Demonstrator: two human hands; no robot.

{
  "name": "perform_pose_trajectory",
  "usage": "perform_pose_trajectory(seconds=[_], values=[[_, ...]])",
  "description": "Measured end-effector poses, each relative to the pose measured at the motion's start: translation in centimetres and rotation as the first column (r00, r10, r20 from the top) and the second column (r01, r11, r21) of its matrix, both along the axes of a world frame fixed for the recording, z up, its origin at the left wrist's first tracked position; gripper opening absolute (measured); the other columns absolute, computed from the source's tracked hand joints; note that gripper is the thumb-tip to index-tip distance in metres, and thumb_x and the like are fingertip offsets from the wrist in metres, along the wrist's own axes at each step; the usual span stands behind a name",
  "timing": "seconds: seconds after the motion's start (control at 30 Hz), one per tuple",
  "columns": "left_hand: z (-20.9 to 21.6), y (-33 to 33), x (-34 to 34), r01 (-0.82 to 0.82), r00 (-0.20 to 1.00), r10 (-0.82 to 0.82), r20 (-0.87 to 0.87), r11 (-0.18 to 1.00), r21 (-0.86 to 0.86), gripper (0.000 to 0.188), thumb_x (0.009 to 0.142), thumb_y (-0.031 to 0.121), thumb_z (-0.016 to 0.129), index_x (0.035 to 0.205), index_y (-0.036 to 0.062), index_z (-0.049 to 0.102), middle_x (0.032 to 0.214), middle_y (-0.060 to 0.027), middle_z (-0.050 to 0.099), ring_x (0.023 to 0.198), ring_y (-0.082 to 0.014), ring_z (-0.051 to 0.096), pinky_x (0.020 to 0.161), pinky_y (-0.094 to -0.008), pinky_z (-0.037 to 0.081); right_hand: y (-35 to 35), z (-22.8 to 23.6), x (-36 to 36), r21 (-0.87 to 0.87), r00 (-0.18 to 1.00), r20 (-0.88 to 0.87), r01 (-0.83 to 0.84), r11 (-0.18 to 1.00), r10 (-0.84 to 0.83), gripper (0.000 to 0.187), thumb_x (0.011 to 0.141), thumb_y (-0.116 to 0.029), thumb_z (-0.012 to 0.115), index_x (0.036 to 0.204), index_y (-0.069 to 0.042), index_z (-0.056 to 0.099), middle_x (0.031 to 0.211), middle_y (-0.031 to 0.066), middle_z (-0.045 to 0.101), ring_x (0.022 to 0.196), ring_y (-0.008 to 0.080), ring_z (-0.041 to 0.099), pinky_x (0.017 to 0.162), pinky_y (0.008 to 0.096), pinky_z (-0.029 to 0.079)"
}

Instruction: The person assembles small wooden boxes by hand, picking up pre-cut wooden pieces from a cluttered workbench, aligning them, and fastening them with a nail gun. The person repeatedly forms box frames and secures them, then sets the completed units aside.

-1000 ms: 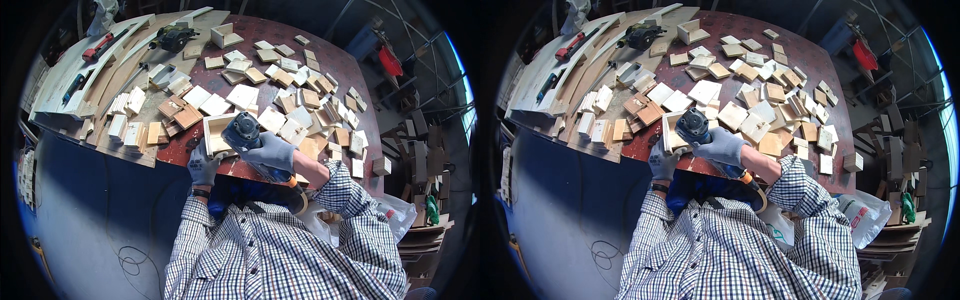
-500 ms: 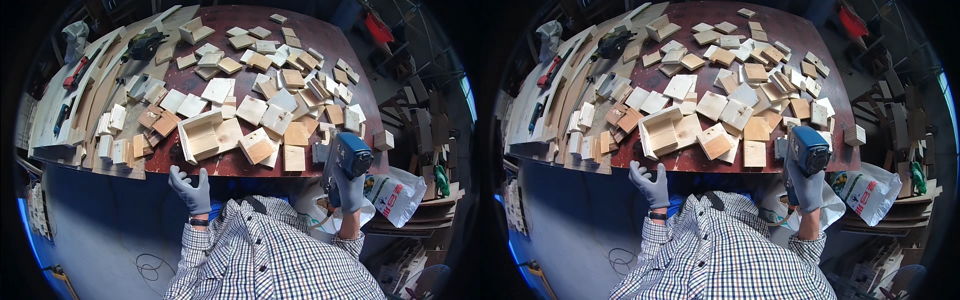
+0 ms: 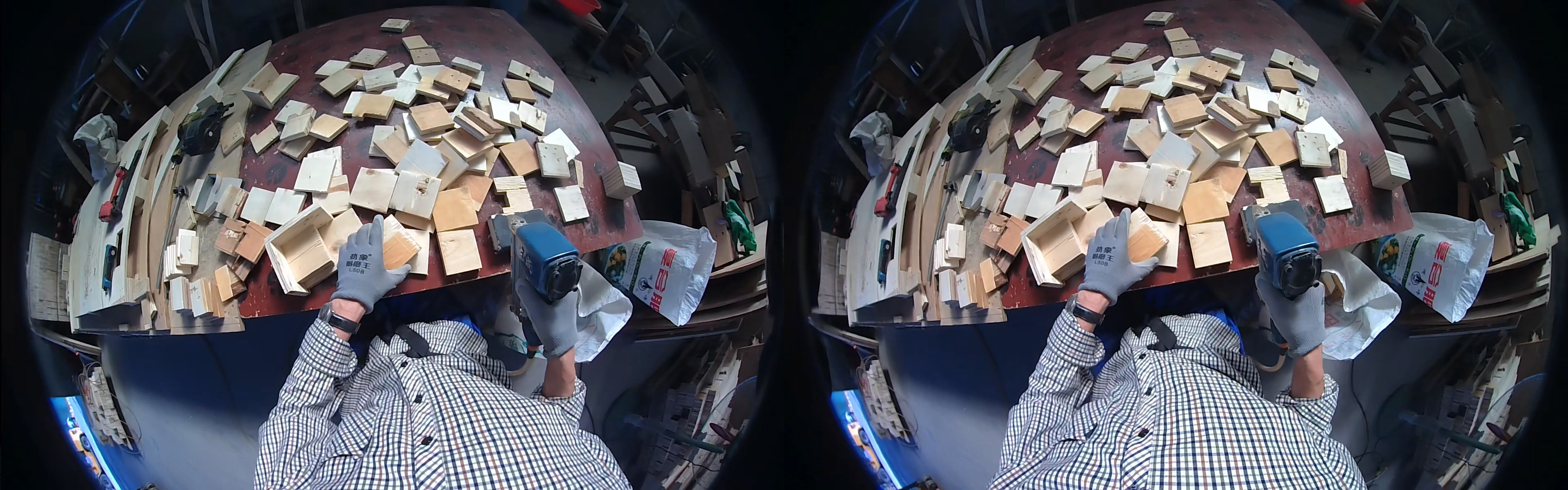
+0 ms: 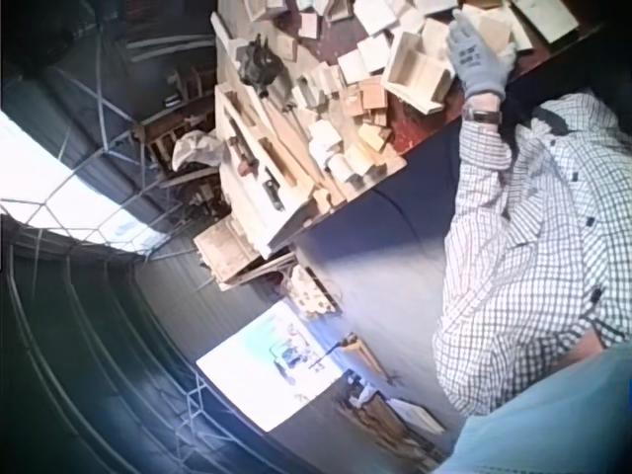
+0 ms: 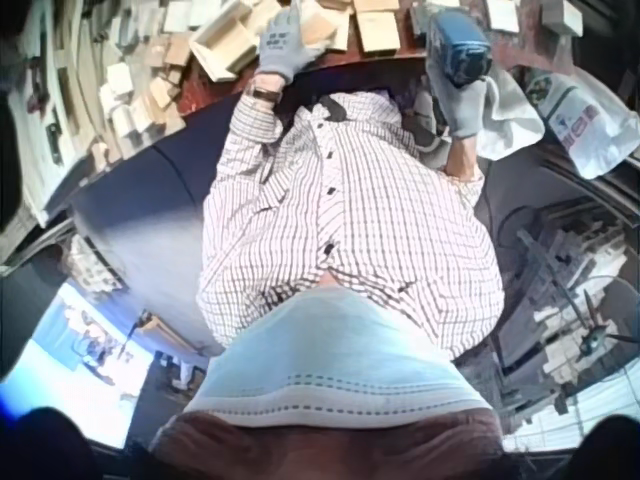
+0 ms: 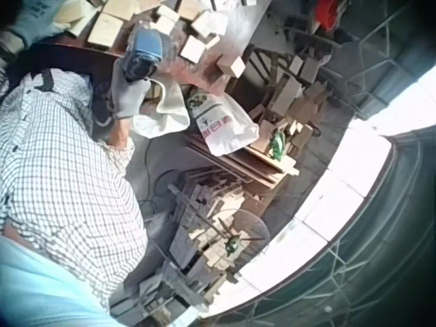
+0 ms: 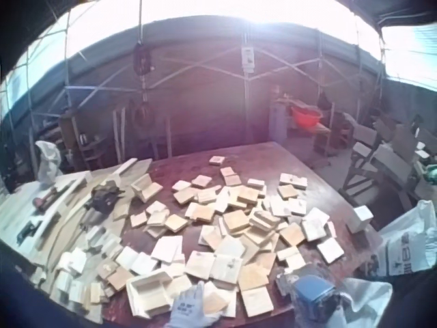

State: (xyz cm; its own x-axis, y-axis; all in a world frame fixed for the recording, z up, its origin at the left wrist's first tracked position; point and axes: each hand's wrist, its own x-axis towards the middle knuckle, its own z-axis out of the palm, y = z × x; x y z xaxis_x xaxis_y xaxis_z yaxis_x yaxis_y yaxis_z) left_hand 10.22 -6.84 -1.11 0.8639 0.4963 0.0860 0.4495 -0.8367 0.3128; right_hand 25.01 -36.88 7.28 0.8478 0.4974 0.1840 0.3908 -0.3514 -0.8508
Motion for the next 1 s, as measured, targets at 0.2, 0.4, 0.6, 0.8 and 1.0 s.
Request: perform_pose_trajectory(seconds=[0.2, 0.4, 0.6, 0.8, 1.0], values=[[-0.7, 1.7, -0.8, -0.050, 0.983, 0.092, 0.159, 0.967, -0.250, 0.108, 0.076, 0.046, 0.087, 0.155, -0.0062, 0.037, 0.138, -0.0252, 0.057, 0.126, -0.0376, 0.058, 0.111, -0.0458, 0.046, -0.5, -0.6, 0.0, -0.033, 0.997, -0.076, -0.006, 0.999, 0.003, 0.025, 0.087, -0.025, 0.080, 0.099, -0.003, 0.077, 0.082, 0.0139, 0.077, 0.076, 0.0306, 0.078, 0.067, 0.0404, 0.058], [0.6, 3.0, -2.2, 0.103, 0.776, 0.478, 0.412, 0.548, -0.830, 0.089, 0.091, 0.023, 0.082, 0.159, -0.0069, 0.032, 0.144, -0.0167, 0.054, 0.122, -0.0175, 0.059, 0.097, -0.0283, 0.054, -0.9, -1.1, 0.3, -0.060, 0.998, -0.046, 0.028, 0.998, -0.031, 0.026, 0.089, -0.028, 0.080, 0.098, -0.004, 0.078, 0.080, 0.0143, 0.077, 0.075, 0.0309, 0.078, 0.066, 0.0414, 0.057], [0.4, 3.1, -2.7, 0.163, 0.772, 0.468, 0.431, 0.509, -0.845, 0.091, 0.089, 0.026, 0.083, 0.159, -0.0031, 0.034, 0.149, -0.0179, 0.052, 0.133, -0.0253, 0.056, 0.110, -0.0366, 0.048, -1.2, -1.0, 0.3, -0.081, 0.996, -0.086, 0.027, 0.996, -0.034, 0.025, 0.089, -0.028, 0.080, 0.096, -0.004, 0.078, 0.079, 0.0145, 0.077, 0.074, 0.0323, 0.077, 0.066, 0.0417, 0.057], [3.3, -1.7, -0.3, 0.098, 0.927, -0.081, 0.367, 0.995, -0.027, 0.107, 0.072, 0.035, 0.089, 0.158, -0.0020, 0.037, 0.147, -0.0204, 0.054, 0.133, -0.0361, 0.055, 0.114, -0.0461, 0.043, -1.1, -1.2, 0.5, -0.085, 0.998, -0.044, 0.038, 0.996, -0.042, 0.024, 0.088, -0.029, 0.080, 0.095, -0.006, 0.078, 0.079, 0.0151, 0.077, 0.074, 0.0343, 0.077, 0.067, 0.0430, 0.057], [2.2, -5.8, 6.5, 0.350, 0.915, -0.367, 0.166, 0.929, 0.122, 0.096, 0.068, 0.043, 0.087, 0.147, 0.0034, 0.049, 0.133, -0.0156, 0.054, 0.126, -0.0341, 0.052, 0.115, -0.0507, 0.035, -1.3, -1.6, 0.4, -0.079, 0.998, -0.048, 0.037, 0.996, -0.041, 0.024, 0.088, -0.026, 0.080, 0.097, -0.005, 0.078, 0.082, 0.0158, 0.077, 0.076, 0.0322, 0.078, 0.068, 0.0413, 0.057]])
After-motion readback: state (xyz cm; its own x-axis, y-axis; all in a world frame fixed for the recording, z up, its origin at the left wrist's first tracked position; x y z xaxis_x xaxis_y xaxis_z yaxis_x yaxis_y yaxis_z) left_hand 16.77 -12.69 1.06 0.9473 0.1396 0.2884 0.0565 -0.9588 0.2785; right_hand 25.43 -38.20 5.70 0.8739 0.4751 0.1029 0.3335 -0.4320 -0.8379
